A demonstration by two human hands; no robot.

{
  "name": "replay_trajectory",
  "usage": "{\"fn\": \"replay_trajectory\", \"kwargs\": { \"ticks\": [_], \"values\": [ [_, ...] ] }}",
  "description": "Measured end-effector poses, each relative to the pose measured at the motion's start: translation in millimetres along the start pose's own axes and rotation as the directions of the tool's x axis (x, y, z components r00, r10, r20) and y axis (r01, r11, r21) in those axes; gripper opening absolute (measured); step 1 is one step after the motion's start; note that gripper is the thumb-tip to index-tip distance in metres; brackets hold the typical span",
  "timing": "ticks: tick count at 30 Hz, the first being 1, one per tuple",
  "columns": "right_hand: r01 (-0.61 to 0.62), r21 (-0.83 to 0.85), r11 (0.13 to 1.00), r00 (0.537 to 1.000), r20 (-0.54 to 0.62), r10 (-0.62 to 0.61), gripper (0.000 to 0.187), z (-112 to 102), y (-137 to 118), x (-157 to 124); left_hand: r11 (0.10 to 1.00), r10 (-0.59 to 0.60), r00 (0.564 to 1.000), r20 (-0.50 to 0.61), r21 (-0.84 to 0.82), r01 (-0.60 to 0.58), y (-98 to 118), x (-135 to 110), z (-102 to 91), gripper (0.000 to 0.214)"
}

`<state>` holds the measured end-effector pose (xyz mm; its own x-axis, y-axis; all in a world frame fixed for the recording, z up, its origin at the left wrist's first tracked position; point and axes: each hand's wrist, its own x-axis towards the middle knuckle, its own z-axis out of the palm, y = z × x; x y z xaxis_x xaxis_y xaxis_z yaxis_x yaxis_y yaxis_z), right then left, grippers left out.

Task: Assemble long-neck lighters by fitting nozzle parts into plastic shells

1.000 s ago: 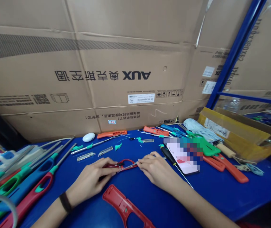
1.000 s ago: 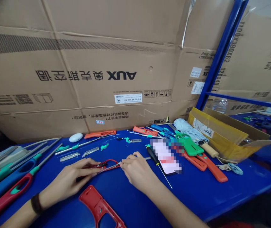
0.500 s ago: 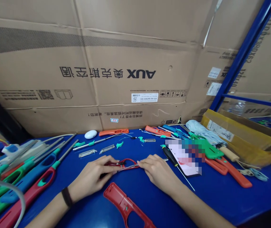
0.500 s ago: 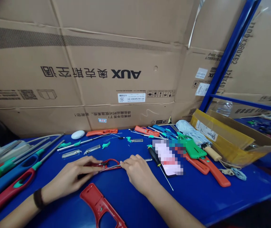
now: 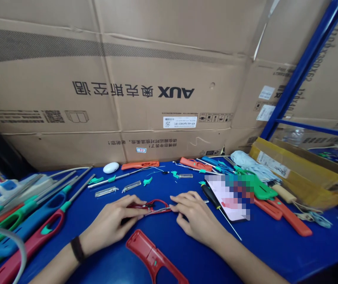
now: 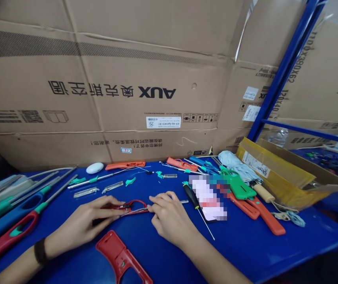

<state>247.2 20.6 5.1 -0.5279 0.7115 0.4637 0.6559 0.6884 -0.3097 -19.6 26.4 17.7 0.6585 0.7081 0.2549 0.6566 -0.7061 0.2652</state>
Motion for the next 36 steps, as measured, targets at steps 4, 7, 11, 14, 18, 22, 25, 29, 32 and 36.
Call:
{"fn": "replay_trajectory", "kwargs": {
  "ticks": [4,7,11,14,18,22,25,29,32,36],
  "values": [
    [-0.069,0.004,0.998,0.994,0.082,0.069,0.024,-0.3,-2.7,6.2,1.000,0.001,1.000,0.006,-0.021,-0.001,0.7,1.3,-0.1,0.034],
    [-0.109,-0.003,0.994,0.985,0.133,0.108,0.025,-6.2,-5.0,9.4,0.999,-0.001,1.000,0.003,-0.035,0.001,1.0,1.4,-0.3,0.035],
    [-0.138,-0.009,0.990,0.977,0.164,0.138,0.027,-15.1,-3.2,9.7,1.000,-0.006,1.000,0.005,-0.030,0.006,1.9,0.1,-0.8,0.035],
    [-0.144,0.017,0.989,0.984,0.114,0.141,0.028,-19.8,-1.0,15.5,1.000,-0.004,1.000,0.004,-0.017,0.004,2.1,-1.0,-0.7,0.034],
    [-0.119,0.096,0.988,0.988,-0.085,0.127,0.026,-21.1,-9.3,39.9,0.999,0.016,1.000,-0.025,-0.030,-0.017,0.7,-2.0,1.2,0.031],
    [-0.026,0.158,0.987,0.960,-0.271,0.069,0.024,-13.3,-25.9,69.3,0.996,0.049,0.994,-0.093,-0.071,-0.056,0.1,-2.0,1.3,0.028],
    [0.014,0.154,0.988,0.929,-0.366,0.044,0.022,-1.4,-28.2,80.0,0.997,0.046,0.987,-0.155,-0.051,-0.054,2.8,-1.9,-3.3,0.027],
    [0.054,0.097,0.994,0.918,-0.397,-0.011,0.020,14.5,-13.8,76.2,1.000,0.020,0.950,-0.312,-0.015,-0.026,13.3,-3.6,-18.4,0.016],
    [0.096,0.067,0.993,0.937,-0.343,-0.067,0.020,20.1,-2.3,69.9,1.000,0.009,0.878,-0.479,0.021,0.001,22.9,-3.2,-33.2,0.012],
    [0.105,0.064,0.992,0.952,-0.295,-0.082,0.020,19.2,2.0,67.1,0.993,0.021,0.890,-0.456,0.109,0.033,20.5,6.2,-43.7,0.015]
  ]
}}
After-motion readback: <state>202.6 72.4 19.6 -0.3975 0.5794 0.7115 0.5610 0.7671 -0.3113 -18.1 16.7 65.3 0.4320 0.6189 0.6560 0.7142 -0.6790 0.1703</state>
